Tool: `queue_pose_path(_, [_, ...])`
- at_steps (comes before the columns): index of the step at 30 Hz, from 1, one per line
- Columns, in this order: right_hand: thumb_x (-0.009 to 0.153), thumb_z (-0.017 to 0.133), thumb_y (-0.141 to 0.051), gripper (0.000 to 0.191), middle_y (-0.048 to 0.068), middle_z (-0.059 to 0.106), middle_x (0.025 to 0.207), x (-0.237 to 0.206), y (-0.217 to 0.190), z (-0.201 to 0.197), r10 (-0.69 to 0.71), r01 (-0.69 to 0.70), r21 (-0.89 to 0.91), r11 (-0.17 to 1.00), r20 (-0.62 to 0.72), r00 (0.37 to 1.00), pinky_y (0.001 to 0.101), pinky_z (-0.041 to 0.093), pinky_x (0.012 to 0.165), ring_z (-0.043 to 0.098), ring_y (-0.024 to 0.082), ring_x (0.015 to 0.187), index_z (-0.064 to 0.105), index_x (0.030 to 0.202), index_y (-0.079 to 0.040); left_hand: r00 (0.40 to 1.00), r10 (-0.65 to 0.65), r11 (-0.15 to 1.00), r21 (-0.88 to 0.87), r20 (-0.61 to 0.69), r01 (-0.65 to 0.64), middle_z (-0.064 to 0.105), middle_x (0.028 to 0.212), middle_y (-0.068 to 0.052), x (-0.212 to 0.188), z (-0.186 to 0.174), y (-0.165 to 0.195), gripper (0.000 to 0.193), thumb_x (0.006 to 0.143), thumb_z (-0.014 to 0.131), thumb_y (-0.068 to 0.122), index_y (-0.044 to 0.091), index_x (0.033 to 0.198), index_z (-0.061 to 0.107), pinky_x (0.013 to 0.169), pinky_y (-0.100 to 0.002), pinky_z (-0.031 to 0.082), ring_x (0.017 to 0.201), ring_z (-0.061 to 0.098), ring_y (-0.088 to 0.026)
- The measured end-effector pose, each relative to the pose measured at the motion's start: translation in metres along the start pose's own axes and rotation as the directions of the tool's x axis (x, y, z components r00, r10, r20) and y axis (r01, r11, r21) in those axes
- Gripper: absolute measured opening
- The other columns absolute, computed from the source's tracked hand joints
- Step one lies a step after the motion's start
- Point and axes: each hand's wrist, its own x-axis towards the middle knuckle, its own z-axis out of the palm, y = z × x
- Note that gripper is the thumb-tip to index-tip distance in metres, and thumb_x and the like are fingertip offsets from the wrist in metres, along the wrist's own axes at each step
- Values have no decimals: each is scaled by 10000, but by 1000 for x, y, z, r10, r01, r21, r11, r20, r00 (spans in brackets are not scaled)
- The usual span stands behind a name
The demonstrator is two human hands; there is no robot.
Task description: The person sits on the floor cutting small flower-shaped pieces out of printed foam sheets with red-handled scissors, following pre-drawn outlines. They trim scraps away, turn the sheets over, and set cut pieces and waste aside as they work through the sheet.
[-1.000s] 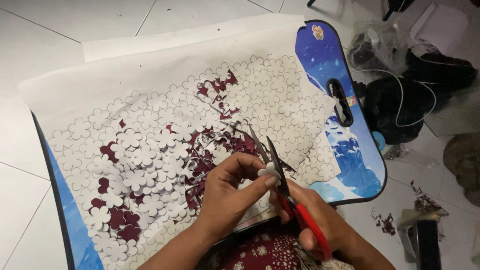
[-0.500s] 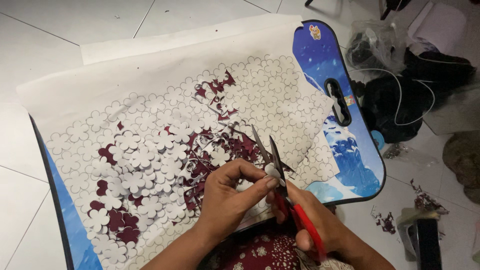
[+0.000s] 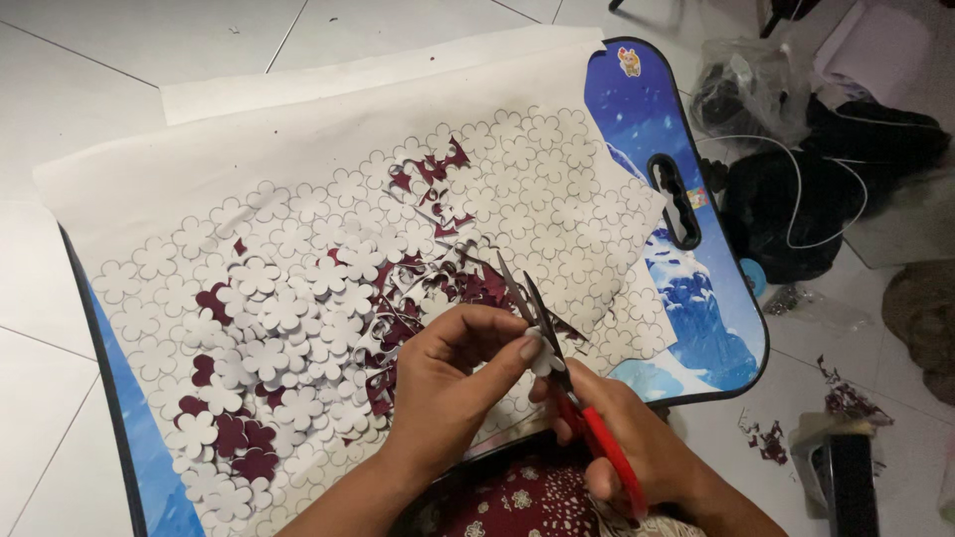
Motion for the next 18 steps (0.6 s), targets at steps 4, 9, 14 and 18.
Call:
queue_pose_path(4, [607, 366, -1085, 1328, 40, 623, 842, -3, -7, -3, -7, 8, -25, 1000, 27, 1000, 316, 510, 682, 625, 160, 749, 539, 1322, 20, 1000, -16, 990, 140, 7, 15, 788, 891, -88, -2, 1, 3, 161, 883, 774, 47, -16, 1023, 726, 745, -269, 606, 801, 735, -116])
queue_pose_path(9, [597, 331, -1099, 1340, 35, 596, 806, -4, -12, -6, -6, 9, -90, 996, 28, 1000, 316, 494, 639, 604, 164, 706, 527, 1309, 19, 1000, 9, 963, 268, 16, -13, 793, 898, -64, -3, 0, 6, 184, 852, 800, 67, 2, 1013, 740, 767, -251, 607, 825, 746, -97])
queue_pose_path(14, [538, 335, -1113, 1299, 27, 575, 728, -4, -14, -8, 52, -51, -47, 998, 23, 998, 317, 467, 596, 590, 159, 658, 589, 1155, 2, 1000, -9, 934, 357, 16, 3, 807, 902, -55, -2, -2, 9, 176, 851, 807, 84, 19, 1006, 758, 782, -255, 608, 831, 747, -93])
queue_pose_path(18, [531, 337, -1113, 1261, 24, 541, 682, -5, -14, -8, 75, -74, -21, 997, 21, 997, 313, 436, 572, 550, 150, 618, 610, 1078, -10, 999, 3, 939, 343, 48, -20, 808, 946, -46, 0, -4, 9, 193, 851, 795, 85, 24, 1029, 752, 831, -258, 617, 885, 763, -90])
